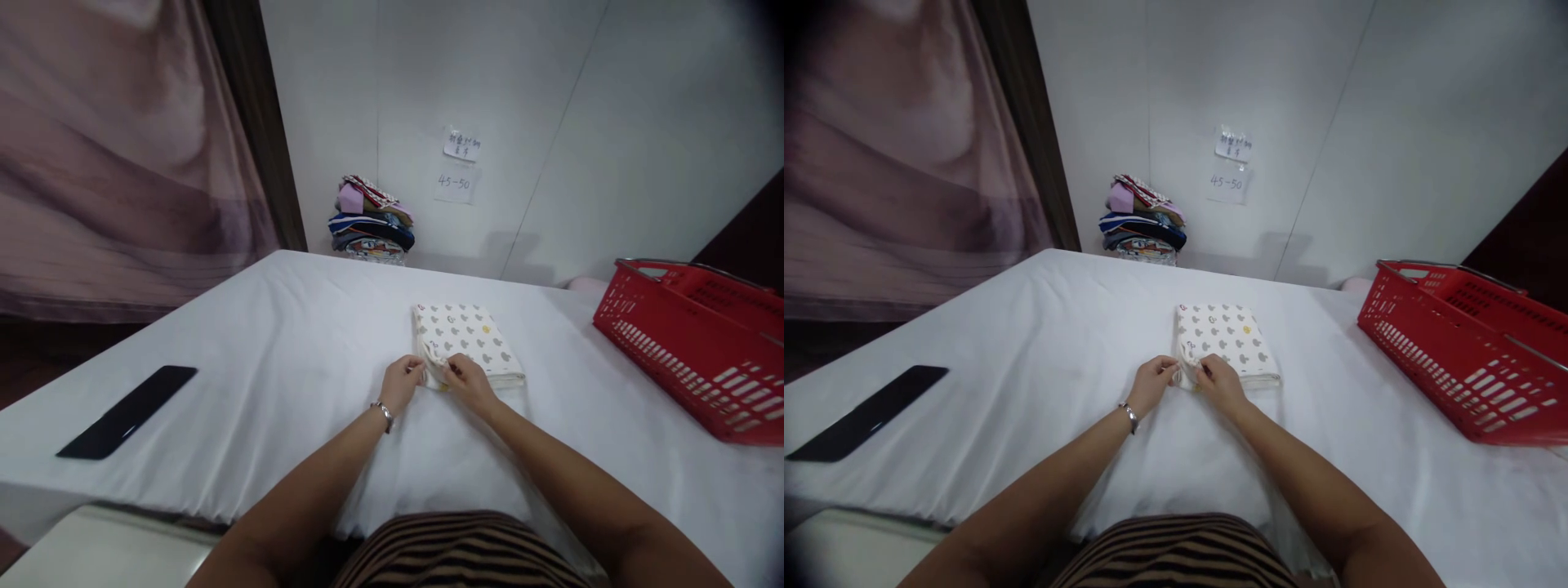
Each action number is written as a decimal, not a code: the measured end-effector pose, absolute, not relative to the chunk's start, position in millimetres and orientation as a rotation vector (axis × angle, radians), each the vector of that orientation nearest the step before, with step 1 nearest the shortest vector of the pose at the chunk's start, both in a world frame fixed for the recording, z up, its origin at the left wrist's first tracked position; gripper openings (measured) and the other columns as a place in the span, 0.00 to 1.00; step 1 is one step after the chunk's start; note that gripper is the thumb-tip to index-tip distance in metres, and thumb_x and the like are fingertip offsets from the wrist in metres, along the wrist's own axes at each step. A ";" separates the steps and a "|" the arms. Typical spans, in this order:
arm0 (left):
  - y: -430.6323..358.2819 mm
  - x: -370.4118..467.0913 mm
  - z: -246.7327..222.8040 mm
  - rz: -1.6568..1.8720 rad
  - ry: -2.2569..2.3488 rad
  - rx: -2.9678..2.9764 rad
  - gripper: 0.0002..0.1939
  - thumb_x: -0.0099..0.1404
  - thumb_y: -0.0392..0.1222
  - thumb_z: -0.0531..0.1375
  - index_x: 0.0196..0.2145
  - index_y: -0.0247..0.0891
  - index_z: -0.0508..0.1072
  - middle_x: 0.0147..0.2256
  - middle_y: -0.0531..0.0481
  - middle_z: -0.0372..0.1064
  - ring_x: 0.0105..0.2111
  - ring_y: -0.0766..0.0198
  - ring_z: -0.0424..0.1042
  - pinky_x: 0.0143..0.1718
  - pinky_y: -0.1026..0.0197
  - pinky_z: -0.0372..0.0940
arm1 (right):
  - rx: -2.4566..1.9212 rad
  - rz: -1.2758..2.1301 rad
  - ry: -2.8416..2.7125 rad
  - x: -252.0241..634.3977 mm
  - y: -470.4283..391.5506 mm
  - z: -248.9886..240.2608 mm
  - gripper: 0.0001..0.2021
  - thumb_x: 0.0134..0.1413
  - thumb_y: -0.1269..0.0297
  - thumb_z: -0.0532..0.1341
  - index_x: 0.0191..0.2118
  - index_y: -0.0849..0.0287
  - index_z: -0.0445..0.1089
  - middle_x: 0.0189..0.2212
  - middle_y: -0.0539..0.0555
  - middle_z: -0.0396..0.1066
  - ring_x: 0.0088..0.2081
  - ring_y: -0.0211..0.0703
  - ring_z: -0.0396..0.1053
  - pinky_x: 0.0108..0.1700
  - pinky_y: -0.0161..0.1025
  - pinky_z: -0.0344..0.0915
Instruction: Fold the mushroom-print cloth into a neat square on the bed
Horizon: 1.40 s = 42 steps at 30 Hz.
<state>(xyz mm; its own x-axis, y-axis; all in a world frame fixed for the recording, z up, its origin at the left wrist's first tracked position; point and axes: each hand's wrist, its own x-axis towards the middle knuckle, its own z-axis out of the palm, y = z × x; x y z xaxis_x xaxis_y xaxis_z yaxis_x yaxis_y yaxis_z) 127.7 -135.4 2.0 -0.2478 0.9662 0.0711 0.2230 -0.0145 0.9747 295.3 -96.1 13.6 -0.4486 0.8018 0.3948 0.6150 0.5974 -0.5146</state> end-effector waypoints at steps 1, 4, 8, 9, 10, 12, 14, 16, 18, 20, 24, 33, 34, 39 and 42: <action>-132.1 126.1 2.2 1.301 1.557 1.237 0.07 0.56 0.40 0.56 0.30 0.37 0.72 0.19 0.56 0.66 0.21 0.69 0.66 0.23 0.68 0.60 | -1.096 0.420 -2.195 296.6 -94.9 13.9 0.06 0.55 0.63 0.53 0.29 0.56 0.62 0.25 0.48 0.62 0.28 0.38 0.60 0.31 0.35 0.56; -121.2 122.9 5.5 1.214 1.564 1.214 0.07 0.57 0.40 0.56 0.30 0.37 0.72 0.22 0.54 0.69 0.21 0.69 0.67 0.24 0.67 0.60 | -1.037 0.444 -2.172 299.1 -93.2 15.0 0.06 0.55 0.63 0.53 0.30 0.56 0.62 0.26 0.49 0.62 0.29 0.38 0.60 0.32 0.35 0.57; -107.5 121.2 14.3 1.080 1.782 1.355 0.06 0.57 0.40 0.56 0.29 0.38 0.73 0.29 0.52 0.73 0.27 0.67 0.70 0.30 0.66 0.61 | -1.029 0.444 -2.192 300.1 -93.3 17.2 0.05 0.56 0.63 0.52 0.30 0.56 0.61 0.28 0.50 0.62 0.30 0.38 0.60 0.32 0.35 0.57; -104.7 121.0 15.9 1.029 1.858 1.388 0.07 0.57 0.41 0.56 0.28 0.38 0.72 0.30 0.51 0.73 0.30 0.66 0.70 0.31 0.66 0.61 | -1.023 0.431 -2.208 300.4 -93.4 18.1 0.05 0.56 0.64 0.52 0.31 0.56 0.61 0.28 0.50 0.62 0.30 0.38 0.60 0.32 0.35 0.57; -102.2 121.1 16.8 0.966 1.920 1.412 0.08 0.57 0.44 0.57 0.28 0.38 0.72 0.31 0.50 0.73 0.32 0.64 0.70 0.32 0.65 0.60 | -1.015 0.411 -2.224 300.7 -93.5 19.0 0.05 0.56 0.64 0.52 0.31 0.56 0.60 0.29 0.50 0.62 0.30 0.38 0.60 0.33 0.35 0.58; -97.9 121.8 16.7 0.841 1.997 1.420 0.12 0.56 0.50 0.58 0.28 0.38 0.71 0.30 0.49 0.73 0.32 0.62 0.70 0.31 0.64 0.59 | -1.004 0.359 -2.260 301.3 -93.5 21.1 0.04 0.56 0.64 0.51 0.32 0.56 0.60 0.30 0.50 0.62 0.31 0.38 0.60 0.34 0.35 0.58; -94.3 123.5 14.8 0.755 2.015 1.426 0.15 0.54 0.54 0.57 0.28 0.38 0.71 0.30 0.47 0.73 0.31 0.60 0.70 0.29 0.63 0.58 | -1.010 0.313 -2.289 301.1 -93.7 22.8 0.04 0.56 0.65 0.51 0.32 0.56 0.60 0.31 0.51 0.63 0.32 0.39 0.61 0.35 0.35 0.58; -91.3 125.9 12.8 0.724 2.015 1.450 0.14 0.54 0.52 0.57 0.27 0.37 0.71 0.29 0.46 0.73 0.30 0.59 0.70 0.28 0.63 0.58 | -1.033 0.278 -2.321 299.8 -94.5 23.5 0.03 0.56 0.66 0.51 0.34 0.56 0.61 0.33 0.52 0.65 0.34 0.39 0.62 0.36 0.35 0.59; -88.8 128.1 11.6 0.734 2.014 1.464 0.10 0.53 0.47 0.56 0.26 0.37 0.71 0.29 0.46 0.73 0.31 0.59 0.70 0.28 0.63 0.58 | -1.055 0.230 -2.368 297.6 -96.3 23.3 0.05 0.56 0.67 0.51 0.36 0.56 0.62 0.36 0.53 0.66 0.37 0.41 0.63 0.37 0.36 0.60; -87.3 129.3 10.7 0.777 1.989 1.413 0.07 0.52 0.43 0.57 0.24 0.37 0.70 0.28 0.47 0.72 0.30 0.60 0.70 0.28 0.63 0.58 | -1.043 0.169 -2.460 295.3 -98.8 23.2 0.06 0.56 0.68 0.51 0.38 0.56 0.63 0.40 0.54 0.67 0.41 0.42 0.63 0.38 0.36 0.60; -86.9 127.5 8.6 0.832 1.864 1.252 0.06 0.50 0.41 0.57 0.19 0.38 0.68 0.21 0.50 0.69 0.25 0.62 0.69 0.25 0.64 0.58 | -0.944 0.068 -2.668 292.7 -103.1 26.7 0.06 0.57 0.68 0.52 0.37 0.57 0.65 0.43 0.56 0.67 0.45 0.44 0.62 0.41 0.38 0.60; -88.4 127.3 12.1 0.829 1.895 1.337 0.22 0.60 0.55 0.50 0.17 0.38 0.64 0.18 0.48 0.66 0.25 0.61 0.68 0.26 0.63 0.57 | -0.905 -0.093 -2.789 281.0 -108.2 32.0 0.06 0.53 0.70 0.53 0.36 0.60 0.65 0.44 0.58 0.66 0.43 0.46 0.62 0.40 0.41 0.59; -88.5 128.2 11.5 0.813 1.923 1.401 0.21 0.60 0.55 0.51 0.17 0.38 0.64 0.20 0.47 0.68 0.26 0.61 0.69 0.27 0.63 0.57 | -0.907 -0.071 -2.789 281.2 -109.0 32.7 0.06 0.52 0.69 0.54 0.36 0.60 0.66 0.44 0.58 0.66 0.43 0.47 0.62 0.41 0.42 0.59; -90.4 133.2 8.4 0.726 2.008 1.498 0.19 0.62 0.53 0.50 0.23 0.38 0.67 0.27 0.45 0.72 0.31 0.60 0.70 0.30 0.63 0.57 | -0.931 0.286 -2.678 288.5 -88.7 43.0 0.10 0.54 0.68 0.53 0.40 0.56 0.68 0.43 0.54 0.69 0.45 0.45 0.64 0.45 0.41 0.60; -93.2 136.5 11.1 0.681 2.056 1.487 0.18 0.63 0.53 0.49 0.26 0.38 0.67 0.30 0.43 0.72 0.33 0.58 0.71 0.30 0.62 0.57 | -1.009 0.294 -2.587 281.3 -49.5 46.7 0.17 0.57 0.67 0.49 0.50 0.58 0.64 0.52 0.58 0.64 0.54 0.47 0.59 0.53 0.44 0.57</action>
<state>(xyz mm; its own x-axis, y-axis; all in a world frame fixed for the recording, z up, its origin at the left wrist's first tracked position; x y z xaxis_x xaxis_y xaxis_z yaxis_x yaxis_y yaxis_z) 136.5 -93.2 11.1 -0.2713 0.9562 -0.1104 0.7014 0.2749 0.6576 281.3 -49.5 46.7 -0.6866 0.6852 0.2429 0.6132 0.7253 -0.3129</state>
